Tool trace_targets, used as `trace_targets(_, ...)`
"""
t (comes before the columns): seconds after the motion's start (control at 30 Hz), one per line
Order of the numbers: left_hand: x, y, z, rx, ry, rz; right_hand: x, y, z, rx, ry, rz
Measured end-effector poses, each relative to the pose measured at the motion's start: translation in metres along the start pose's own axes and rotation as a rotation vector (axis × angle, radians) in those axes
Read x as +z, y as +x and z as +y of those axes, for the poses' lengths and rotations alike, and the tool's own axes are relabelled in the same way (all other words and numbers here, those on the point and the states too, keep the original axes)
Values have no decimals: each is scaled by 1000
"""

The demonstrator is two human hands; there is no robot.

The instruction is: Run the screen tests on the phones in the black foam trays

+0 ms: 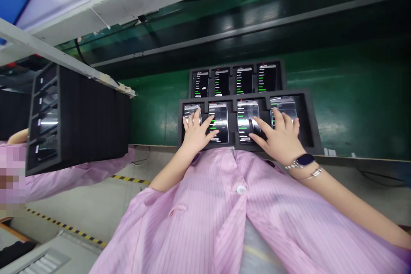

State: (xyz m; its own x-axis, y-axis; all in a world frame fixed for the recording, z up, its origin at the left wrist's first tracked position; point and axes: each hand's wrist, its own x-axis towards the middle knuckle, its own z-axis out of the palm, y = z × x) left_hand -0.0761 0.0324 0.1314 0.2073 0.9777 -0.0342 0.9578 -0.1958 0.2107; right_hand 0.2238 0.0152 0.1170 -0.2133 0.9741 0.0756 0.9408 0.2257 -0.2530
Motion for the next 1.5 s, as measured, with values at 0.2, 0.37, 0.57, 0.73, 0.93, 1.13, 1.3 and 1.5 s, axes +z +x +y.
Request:
trace_targets(0.2,14,-30,1,7,-29,55,21,-17,-9,-110,49,73)
trace_targets(0.37,27,-33,0,0,-24,79,35,-17,-6,-141,58,88)
trace_targets(0.57,21,-38,-3,42,-12,57,29,-22,-2,-171,80,68)
trace_targets(0.73,16,-46,-4,52,17,-38,21,-33,1,-85,12,30)
trace_targets(0.93,11,-8,0,22,32,-38,16,-4,-2,22,-7,-3)
trace_targets(1.13,11,4,2,22,3,10,17,8,-6,-2,6,55)
trace_targets(1.3,25,-12,1,-12,5,53,27,-3,-6,-56,36,102)
trace_targets(1.5,33,-11,-1,41,-7,101,32,-2,-3,-102,59,149)
